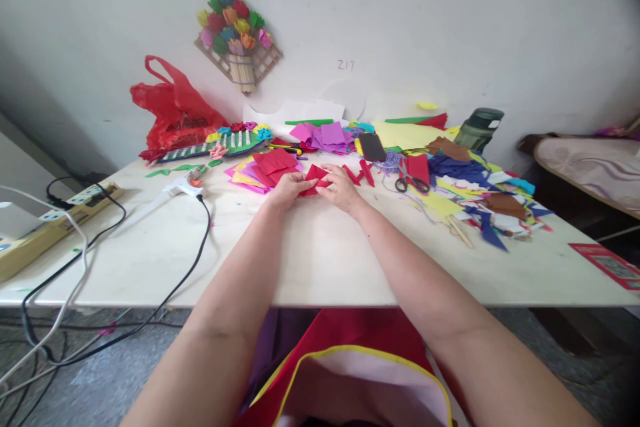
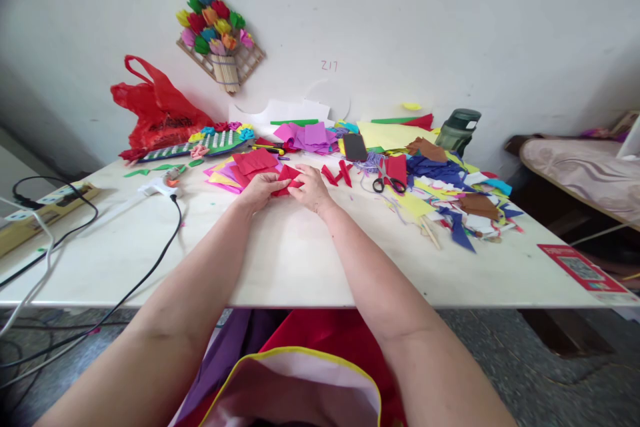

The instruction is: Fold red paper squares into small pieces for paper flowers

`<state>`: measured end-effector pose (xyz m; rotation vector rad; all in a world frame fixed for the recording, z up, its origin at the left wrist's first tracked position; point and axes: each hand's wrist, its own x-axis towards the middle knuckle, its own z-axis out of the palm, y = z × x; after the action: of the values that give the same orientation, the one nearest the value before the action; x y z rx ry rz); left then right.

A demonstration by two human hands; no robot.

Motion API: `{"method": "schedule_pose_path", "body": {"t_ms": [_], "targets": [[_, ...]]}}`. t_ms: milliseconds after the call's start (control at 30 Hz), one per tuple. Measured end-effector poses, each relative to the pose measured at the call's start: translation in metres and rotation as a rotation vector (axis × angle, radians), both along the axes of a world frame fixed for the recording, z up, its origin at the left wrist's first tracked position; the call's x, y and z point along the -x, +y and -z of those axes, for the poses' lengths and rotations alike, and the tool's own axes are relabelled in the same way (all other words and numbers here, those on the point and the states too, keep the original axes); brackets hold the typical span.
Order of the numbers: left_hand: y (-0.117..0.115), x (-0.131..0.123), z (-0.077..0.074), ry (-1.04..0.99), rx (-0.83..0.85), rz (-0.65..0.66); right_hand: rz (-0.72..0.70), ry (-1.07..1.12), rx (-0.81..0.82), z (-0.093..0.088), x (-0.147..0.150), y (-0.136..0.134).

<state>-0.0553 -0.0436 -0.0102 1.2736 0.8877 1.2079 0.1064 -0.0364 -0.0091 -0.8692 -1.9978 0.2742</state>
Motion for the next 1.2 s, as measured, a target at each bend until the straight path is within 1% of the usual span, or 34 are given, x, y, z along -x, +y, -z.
{"method": "schedule_pose_path", "body": {"t_ms": [100, 200, 267, 333, 433, 500, 533, 567, 633, 767, 1200], "targets": [[-0.002, 0.000, -0.003, -0.041, -0.020, -0.004, -0.004, 0.090, 0.032, -0.003, -0.005, 0.001], [-0.003, -0.001, -0.005, -0.046, -0.045, -0.023, 0.047, 0.290, 0.122, -0.004, -0.011, 0.006], [-0.002, -0.001, -0.005, -0.040, -0.052, -0.049, 0.099, 0.432, 0.259, -0.005, -0.014, 0.009], [0.000, -0.001, -0.004, -0.032, -0.061, -0.079, 0.088, 0.531, 0.466, -0.006, -0.017, 0.010], [0.002, 0.000, -0.003, -0.014, -0.086, -0.095, -0.072, 0.572, 0.759, -0.007, -0.018, 0.007], [0.002, 0.000, -0.002, -0.006, -0.096, -0.094, -0.203, 0.549, 0.868, -0.007, -0.017, 0.003], [0.002, 0.000, -0.002, -0.003, -0.096, -0.091, -0.260, 0.530, 0.897, -0.006, -0.016, 0.002], [0.002, 0.000, -0.002, -0.001, -0.095, -0.088, -0.302, 0.516, 0.908, -0.006, -0.015, 0.001], [0.002, 0.000, -0.002, 0.003, -0.089, -0.084, -0.330, 0.506, 0.900, -0.004, -0.014, 0.000], [0.002, 0.000, -0.001, 0.002, -0.074, -0.066, -0.281, 0.537, 0.880, 0.000, -0.013, 0.002], [-0.002, -0.004, -0.005, -0.010, -0.055, -0.014, -0.251, 0.622, 0.874, 0.005, -0.012, 0.007]]}}
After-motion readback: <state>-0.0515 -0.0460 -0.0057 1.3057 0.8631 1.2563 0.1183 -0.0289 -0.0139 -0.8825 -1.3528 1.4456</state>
